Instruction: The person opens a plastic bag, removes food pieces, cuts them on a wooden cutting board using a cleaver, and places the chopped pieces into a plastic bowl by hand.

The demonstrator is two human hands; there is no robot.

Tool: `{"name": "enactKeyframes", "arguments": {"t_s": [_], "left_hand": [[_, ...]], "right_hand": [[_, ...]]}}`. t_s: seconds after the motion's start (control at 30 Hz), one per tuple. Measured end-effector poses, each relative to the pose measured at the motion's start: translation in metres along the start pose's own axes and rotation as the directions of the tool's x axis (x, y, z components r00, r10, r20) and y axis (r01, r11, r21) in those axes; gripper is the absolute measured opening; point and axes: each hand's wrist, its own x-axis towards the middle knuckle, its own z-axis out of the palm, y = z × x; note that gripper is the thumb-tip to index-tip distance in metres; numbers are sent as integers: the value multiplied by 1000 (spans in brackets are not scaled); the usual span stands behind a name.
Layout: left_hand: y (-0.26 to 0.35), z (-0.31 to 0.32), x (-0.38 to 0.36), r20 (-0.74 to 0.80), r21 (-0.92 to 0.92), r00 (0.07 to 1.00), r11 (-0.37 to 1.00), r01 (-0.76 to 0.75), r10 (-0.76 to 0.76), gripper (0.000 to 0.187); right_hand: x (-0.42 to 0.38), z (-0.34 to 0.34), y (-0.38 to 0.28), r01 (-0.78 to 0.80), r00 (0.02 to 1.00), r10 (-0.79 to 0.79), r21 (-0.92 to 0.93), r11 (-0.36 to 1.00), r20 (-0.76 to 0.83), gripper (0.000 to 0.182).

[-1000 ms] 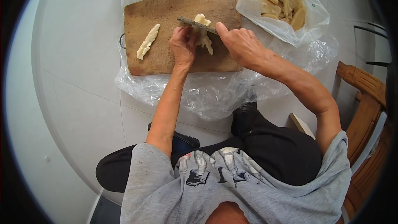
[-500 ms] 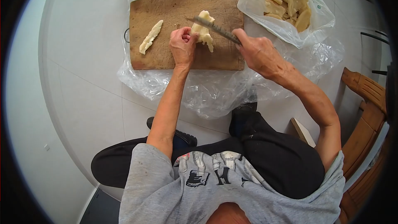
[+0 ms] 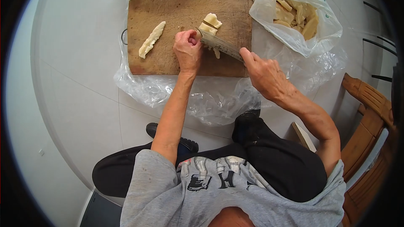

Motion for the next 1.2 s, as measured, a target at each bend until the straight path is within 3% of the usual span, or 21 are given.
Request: {"name": "enactKeyframes", "arguments": {"t_s": [0.13, 0.27, 0.33, 0.43, 0.57, 0.67, 0.73, 0.83, 0.97, 1.07, 1.2], "left_hand": [[4, -2, -1, 12, -13, 1000, 1000, 20, -20, 20], [-3, 0, 1, 15, 7, 999, 1000, -30, 30, 20], [-3, 2, 0, 27, -22, 1000, 1000, 15, -14, 20], [-6, -1, 0, 26, -22, 999, 1000, -20, 20, 21], [-7, 2, 0, -2, -35, 996, 995, -94, 94, 22], [-3, 0, 0, 45, 56, 998, 998, -39, 36, 21], [2, 2, -2, 29, -15, 999, 1000, 22, -21, 20], [0, -1, -7, 6, -73, 998, 996, 57, -57, 20], [-5, 0, -8, 23, -177, 987, 971, 159, -157, 20], [2, -4, -8, 31, -37, 996, 996, 81, -80, 19], [0, -2, -9, -22, -53, 999, 998, 30, -32, 19]], "right_hand": [[7, -6, -5, -13, 999, 13, -14, 1000, 45, 30], [10, -4, -12, -65, 995, 70, -74, 995, 66, 26], [19, -13, -12, -53, 994, 62, -91, 994, 95, 24], [41, -26, -10, -54, 988, 59, -40, 998, 143, 22], [53, -15, -6, -64, 994, 64, -8, 998, 90, 20], [38, 3, 5, -106, 994, 108, 95, 990, -16, 17], [33, 8, 11, -144, 981, 165, 186, 972, -99, 16], [27, 3, 22, -60, 982, 106, 271, 961, -157, 14], [10, -1, 16, 32, 991, -4, 207, 978, -132, 15], [5, -2, 15, 46, 998, -41, 125, 991, -47, 17], [6, -7, 10, 36, 997, -39, 45, 998, 64, 18]]}}
